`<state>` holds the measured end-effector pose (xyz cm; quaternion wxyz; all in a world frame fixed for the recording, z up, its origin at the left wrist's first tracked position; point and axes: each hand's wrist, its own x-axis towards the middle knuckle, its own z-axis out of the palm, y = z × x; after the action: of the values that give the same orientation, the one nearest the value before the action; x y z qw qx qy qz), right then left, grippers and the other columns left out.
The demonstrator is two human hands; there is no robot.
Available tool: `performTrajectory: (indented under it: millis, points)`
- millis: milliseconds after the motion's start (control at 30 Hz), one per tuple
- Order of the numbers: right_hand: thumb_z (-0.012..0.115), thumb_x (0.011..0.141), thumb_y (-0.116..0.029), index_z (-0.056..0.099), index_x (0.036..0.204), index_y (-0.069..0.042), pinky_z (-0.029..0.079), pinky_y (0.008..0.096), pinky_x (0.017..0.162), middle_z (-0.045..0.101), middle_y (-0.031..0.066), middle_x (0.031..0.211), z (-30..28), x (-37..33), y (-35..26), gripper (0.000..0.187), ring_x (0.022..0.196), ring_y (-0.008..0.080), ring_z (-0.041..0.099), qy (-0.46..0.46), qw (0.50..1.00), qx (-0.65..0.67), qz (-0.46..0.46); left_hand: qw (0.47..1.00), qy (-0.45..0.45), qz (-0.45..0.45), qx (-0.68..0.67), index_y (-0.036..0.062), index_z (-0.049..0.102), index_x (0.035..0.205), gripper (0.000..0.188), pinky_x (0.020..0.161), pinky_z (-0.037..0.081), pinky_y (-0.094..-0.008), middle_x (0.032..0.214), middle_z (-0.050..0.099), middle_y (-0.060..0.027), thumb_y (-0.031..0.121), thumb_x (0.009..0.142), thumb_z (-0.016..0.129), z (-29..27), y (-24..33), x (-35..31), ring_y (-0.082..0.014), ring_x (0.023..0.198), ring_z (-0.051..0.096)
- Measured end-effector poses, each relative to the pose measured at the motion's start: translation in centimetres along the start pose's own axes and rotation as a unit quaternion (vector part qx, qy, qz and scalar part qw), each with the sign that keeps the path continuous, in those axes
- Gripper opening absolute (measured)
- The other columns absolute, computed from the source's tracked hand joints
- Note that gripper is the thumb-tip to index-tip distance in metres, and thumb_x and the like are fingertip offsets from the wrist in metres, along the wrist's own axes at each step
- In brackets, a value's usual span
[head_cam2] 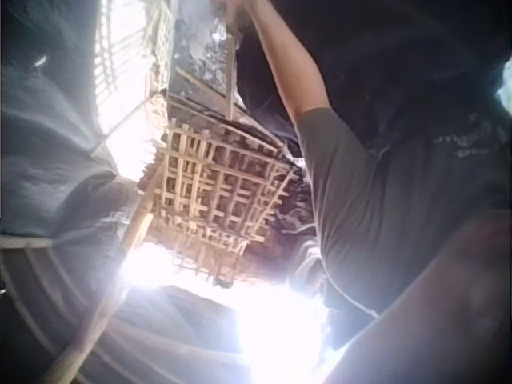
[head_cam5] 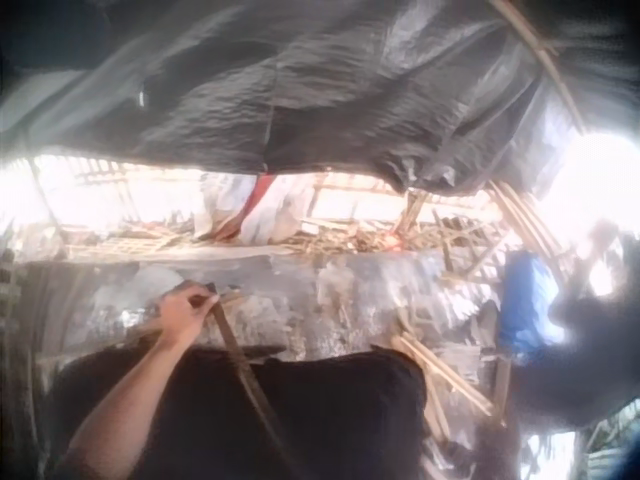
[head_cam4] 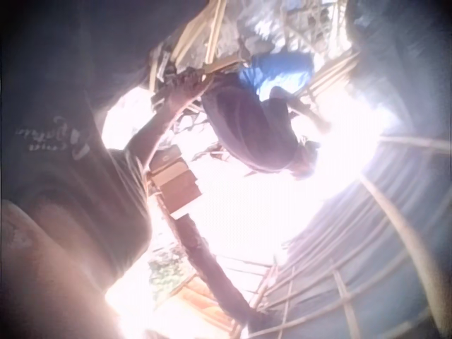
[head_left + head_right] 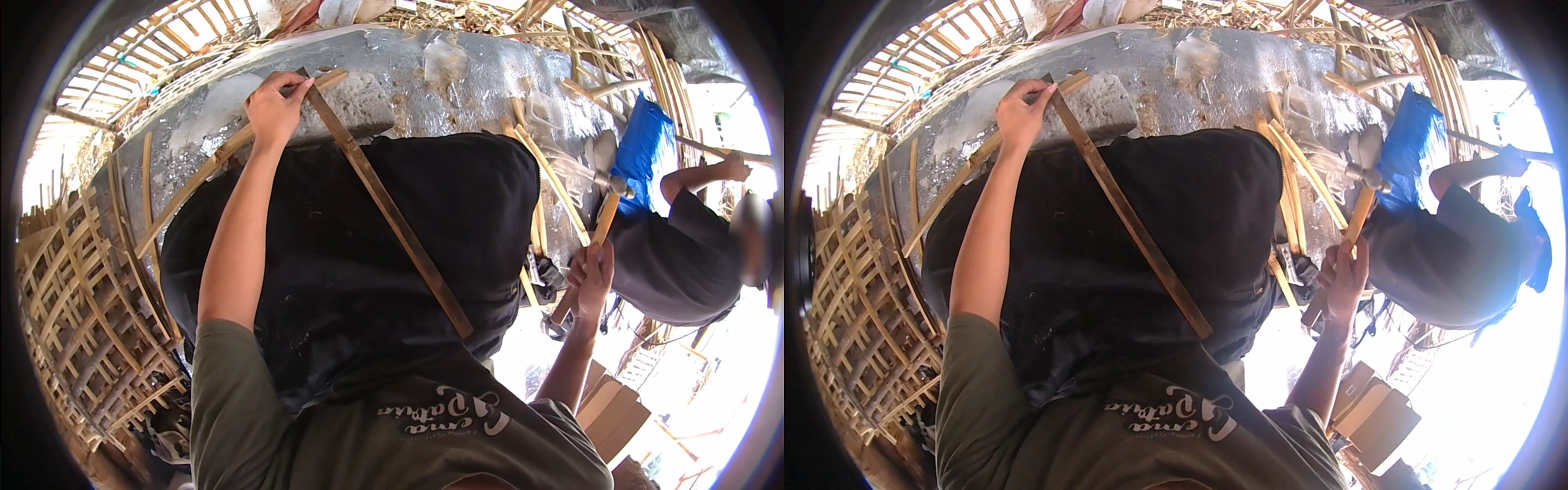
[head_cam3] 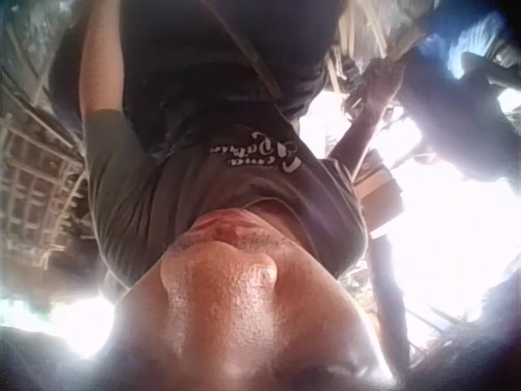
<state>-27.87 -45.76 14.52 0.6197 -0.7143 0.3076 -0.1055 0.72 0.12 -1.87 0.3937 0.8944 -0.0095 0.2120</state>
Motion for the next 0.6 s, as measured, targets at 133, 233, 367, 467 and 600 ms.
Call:
performTrajectory:
  millis: [133,233,367,467,600]
  points:
    - [0.047,0.108,-0.021,0.048,0.135,-0.006,0.025,0.0163,0.042,0.043,-0.0048,0.072,4.2,0.9,-3.6,0.030,0.052,-0.0001,0.034,-0.130,0.990,-0.024,-0.058,1.000,-0.006,-0.009,-0.003,0.0137,0.076,0.084,0.016,0.080,0.049,-0.0376,0.091,0.074,0.0032,0.029,0.082,0.080,0.2,0.2,0.0,-0.0225,0.081,0.070]
    - [0.049,0.107,-0.016,0.047,0.140,-0.003,0.027,0.0182,0.047,0.042,-0.0061,0.069,8.2,3.2,-4.7,0.035,0.055,0.0004,0.034,-0.178,0.965,-0.127,-0.148,1.000,-0.001,-0.015,0.007,0.0147,0.076,0.083,0.016,0.084,0.047,-0.0415,0.093,0.074,0.0047,0.031,0.082,0.080,0.4,0.1,0.0,-0.0229,0.083,0.069]
    - [0.055,0.105,-0.016,0.052,0.134,0.000,0.034,0.0210,0.051,0.050,-0.0055,0.070,16.3,4.4,-7.2,0.034,0.058,0.0026,0.044,-0.235,0.913,-0.217,-0.254,0.999,-0.008,-0.036,-0.004,0.0166,0.077,0.083,0.015,0.090,0.042,-0.0437,0.094,0.073,0.0053,0.032,0.082,0.079,0.3,0.1,-0.1,-0.0231,0.087,0.068]
    - [0.058,0.103,-0.016,0.056,0.128,0.000,0.040,0.0270,0.051,0.059,0.0046,0.069,21.9,4.6,-8.7,0.030,0.055,0.0131,0.055,-0.304,0.897,-0.196,-0.253,1.000,0.001,-0.021,0.011,0.0154,0.076,0.083,0.016,0.086,0.044,-0.0407,0.091,0.073,0.0050,0.031,0.082,0.079,0.4,0.4,-0.2,-0.0219,0.083,0.068]
    - [0.060,0.101,-0.017,0.058,0.119,-0.004,0.045,0.0395,0.055,0.061,0.0185,0.070,28.0,6.2,-9.8,0.023,0.061,0.0348,0.063,-0.314,0.775,-0.342,-0.428,0.999,0.014,0.003,0.043,0.0132,0.076,0.081,0.017,0.078,0.048,-0.0360,0.091,0.075,0.0054,0.030,0.082,0.080,-0.1,0.6,-0.3,-0.0200,0.076,0.068]
